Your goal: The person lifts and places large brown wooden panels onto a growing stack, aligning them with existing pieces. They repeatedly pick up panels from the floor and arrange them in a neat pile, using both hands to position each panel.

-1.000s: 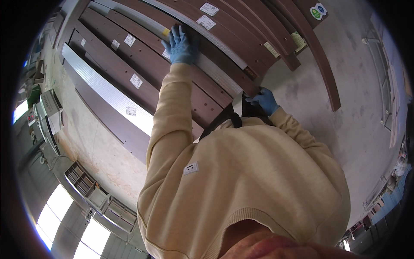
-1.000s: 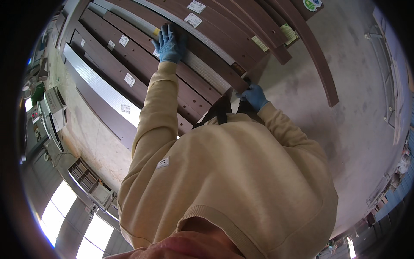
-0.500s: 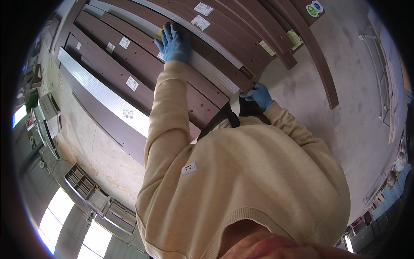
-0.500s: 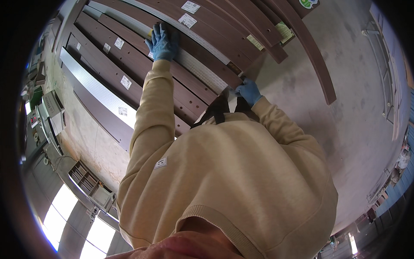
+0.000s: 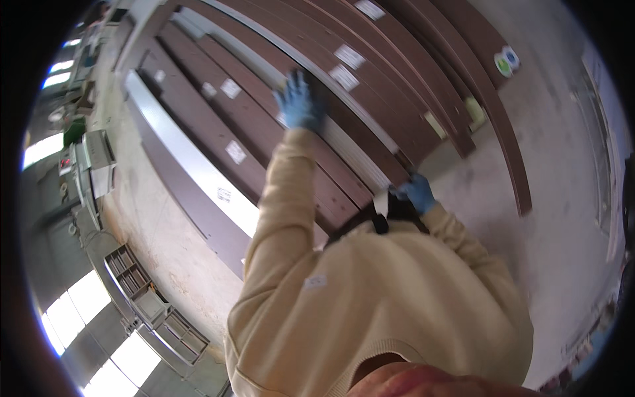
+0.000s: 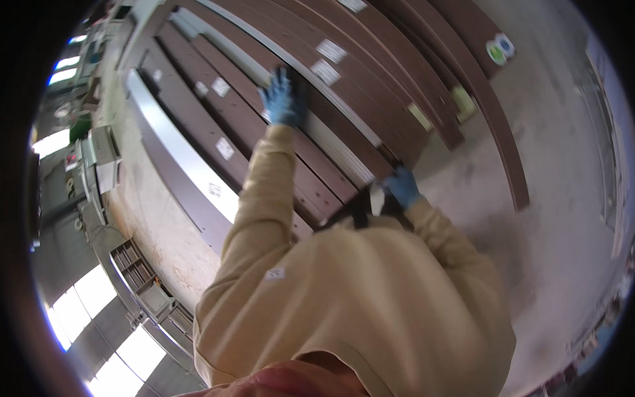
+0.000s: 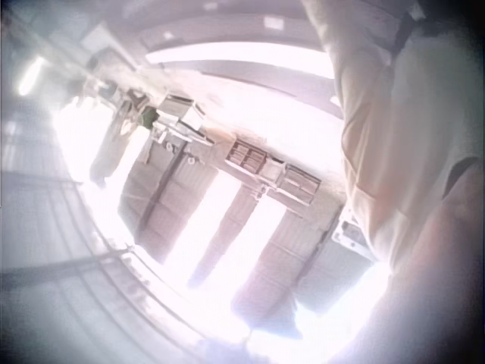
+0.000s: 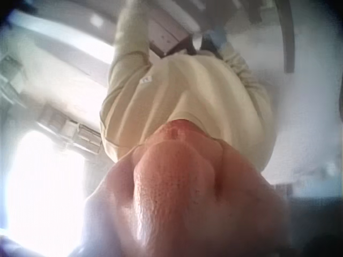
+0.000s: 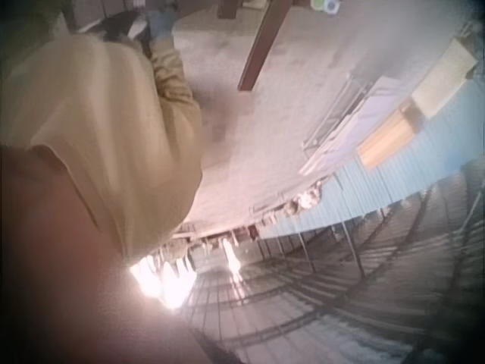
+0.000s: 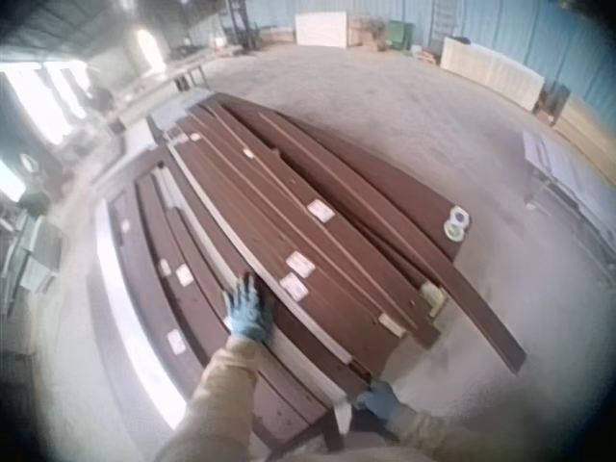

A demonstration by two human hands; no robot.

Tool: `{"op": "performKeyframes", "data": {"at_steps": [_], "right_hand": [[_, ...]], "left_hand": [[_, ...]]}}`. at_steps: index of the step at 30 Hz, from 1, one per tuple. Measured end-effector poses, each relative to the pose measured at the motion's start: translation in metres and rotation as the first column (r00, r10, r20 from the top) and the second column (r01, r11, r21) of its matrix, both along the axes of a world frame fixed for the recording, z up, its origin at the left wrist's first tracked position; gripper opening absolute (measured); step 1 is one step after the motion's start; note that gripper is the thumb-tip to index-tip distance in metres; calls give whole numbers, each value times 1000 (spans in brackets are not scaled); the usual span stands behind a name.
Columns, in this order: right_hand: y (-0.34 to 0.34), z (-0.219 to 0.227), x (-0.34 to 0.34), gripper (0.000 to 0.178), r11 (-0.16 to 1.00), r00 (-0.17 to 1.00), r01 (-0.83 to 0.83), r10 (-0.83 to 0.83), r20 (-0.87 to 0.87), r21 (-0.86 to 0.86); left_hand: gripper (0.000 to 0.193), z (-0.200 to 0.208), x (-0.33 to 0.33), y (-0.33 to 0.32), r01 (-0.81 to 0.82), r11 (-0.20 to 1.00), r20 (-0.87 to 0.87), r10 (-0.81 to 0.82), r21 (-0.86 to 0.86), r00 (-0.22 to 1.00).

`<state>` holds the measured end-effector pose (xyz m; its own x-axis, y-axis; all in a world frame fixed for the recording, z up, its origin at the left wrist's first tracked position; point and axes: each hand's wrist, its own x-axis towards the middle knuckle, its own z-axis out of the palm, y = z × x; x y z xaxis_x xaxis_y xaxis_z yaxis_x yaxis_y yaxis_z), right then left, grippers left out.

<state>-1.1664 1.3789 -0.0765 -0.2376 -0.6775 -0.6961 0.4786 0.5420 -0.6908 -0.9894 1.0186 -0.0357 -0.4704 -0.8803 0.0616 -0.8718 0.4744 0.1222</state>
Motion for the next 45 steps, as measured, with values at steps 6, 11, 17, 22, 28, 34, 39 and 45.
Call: {"op": "performKeyframes", "data": {"at_steps": [6, 11, 17, 22, 28, 34, 39, 45], "right_hand": [[-1, -2, -2, 29, 990, 999, -27, 21, 47, 140], [8, -17, -17, 42, 954, 950, -289, 296, -97, 78], [0, 17, -15, 32, 990, 984, -122, 111, 140, 69], [-9, 40, -18, 33, 985, 970, -167, 158, 183, 37], [-13, 61, -25, 36, 977, 946, -210, 197, 257, 25], [-16, 96, -10, 32, 978, 951, -184, 202, 233, -100], [-6, 93, -19, 33, 957, 959, -258, 270, 87, -133], [15, 81, -37, 34, 970, 970, -229, 235, 69, -81]], "left_hand": [[79, -2, -1, -1, -22, 999, -48, 23, 25, 999], [81, -6, -1, -1, 20, 998, -23, -21, -64, 999], [84, -15, 1, -4, 30, 999, -177, -32, -15, 984], [83, -13, -1, -4, 31, 999, -172, -33, -17, 985], [80, -1, -2, -3, -38, 999, -309, 44, 25, 950], [47, -18, -4, -32, 153, 758, -763, 645, 634, -31], [30, -17, -1, -35, 627, 370, -330, 925, 685, -185], [28, 16, -28, -9, 636, 434, -425, 887, 638, -179]]}}
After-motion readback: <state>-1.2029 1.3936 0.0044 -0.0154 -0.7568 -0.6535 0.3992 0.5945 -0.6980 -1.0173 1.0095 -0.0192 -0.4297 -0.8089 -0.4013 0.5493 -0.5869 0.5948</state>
